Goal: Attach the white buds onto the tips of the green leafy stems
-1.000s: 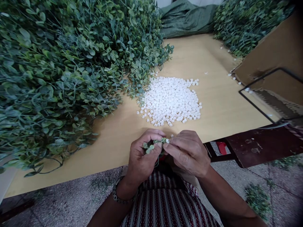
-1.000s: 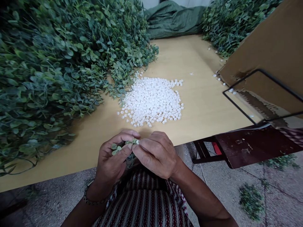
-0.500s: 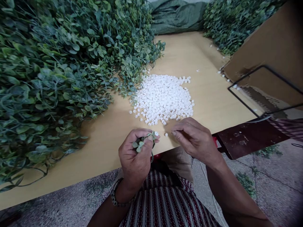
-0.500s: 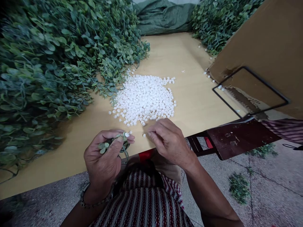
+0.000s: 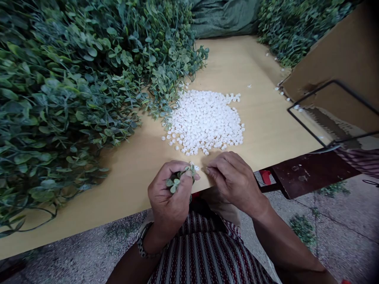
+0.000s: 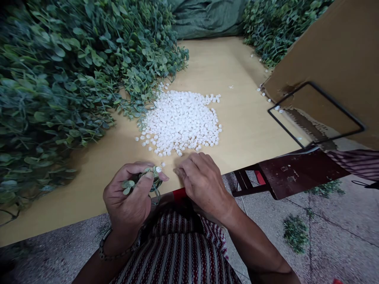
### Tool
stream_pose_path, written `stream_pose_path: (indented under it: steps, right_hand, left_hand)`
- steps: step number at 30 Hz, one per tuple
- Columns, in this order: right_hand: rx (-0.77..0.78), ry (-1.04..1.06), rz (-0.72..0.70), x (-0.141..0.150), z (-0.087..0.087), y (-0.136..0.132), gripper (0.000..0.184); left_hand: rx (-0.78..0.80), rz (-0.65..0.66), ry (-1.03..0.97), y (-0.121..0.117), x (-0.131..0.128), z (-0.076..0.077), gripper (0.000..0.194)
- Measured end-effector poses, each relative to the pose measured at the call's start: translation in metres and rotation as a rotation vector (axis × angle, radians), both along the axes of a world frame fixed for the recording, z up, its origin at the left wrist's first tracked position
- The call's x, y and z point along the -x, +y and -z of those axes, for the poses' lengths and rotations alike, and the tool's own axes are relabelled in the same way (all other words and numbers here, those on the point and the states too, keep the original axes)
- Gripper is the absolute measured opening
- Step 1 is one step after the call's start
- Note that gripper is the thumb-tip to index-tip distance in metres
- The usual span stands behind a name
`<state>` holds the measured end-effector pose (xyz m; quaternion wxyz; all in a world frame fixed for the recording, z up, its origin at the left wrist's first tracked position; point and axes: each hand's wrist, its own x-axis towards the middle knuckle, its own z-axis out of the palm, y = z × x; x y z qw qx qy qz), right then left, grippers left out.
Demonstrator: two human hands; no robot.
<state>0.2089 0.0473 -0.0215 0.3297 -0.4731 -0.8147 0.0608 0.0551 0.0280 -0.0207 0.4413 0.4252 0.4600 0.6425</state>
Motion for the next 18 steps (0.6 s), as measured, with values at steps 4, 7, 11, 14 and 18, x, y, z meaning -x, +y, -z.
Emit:
stream_pose_path:
  steps: [4,7,11,14,18]
  right_hand:
    - [0.262,0.474,-0.058,-0.007,-0.002,-0.002,0.007]
    - [0.459,0.818,-0.089,-0.009,-0.003,-0.001,0.011]
    - [0.595,1.084,-0.108,-0.006,-0.001,0.004,0.019]
    - [0.694,1.215,-0.18,-0.003,0.0,0.008,0.02]
    - [0.77,1.281,-0.241,0.001,-0.001,0.01,0.02]
  left_hand:
    - [0.054,0.047,0.041,0.001,0.001,-0.002,0.009]
    - [0.122,0.106,0.11,0.002,0.001,-0.007,0.008]
    - [0.169,0.214,0.139,0.002,-0.002,-0.015,0.012]
    - [0.177,0.243,0.127,0.004,-0.006,-0.018,0.014]
    - [0.22,0.256,0.105,0.008,-0.011,-0.024,0.014]
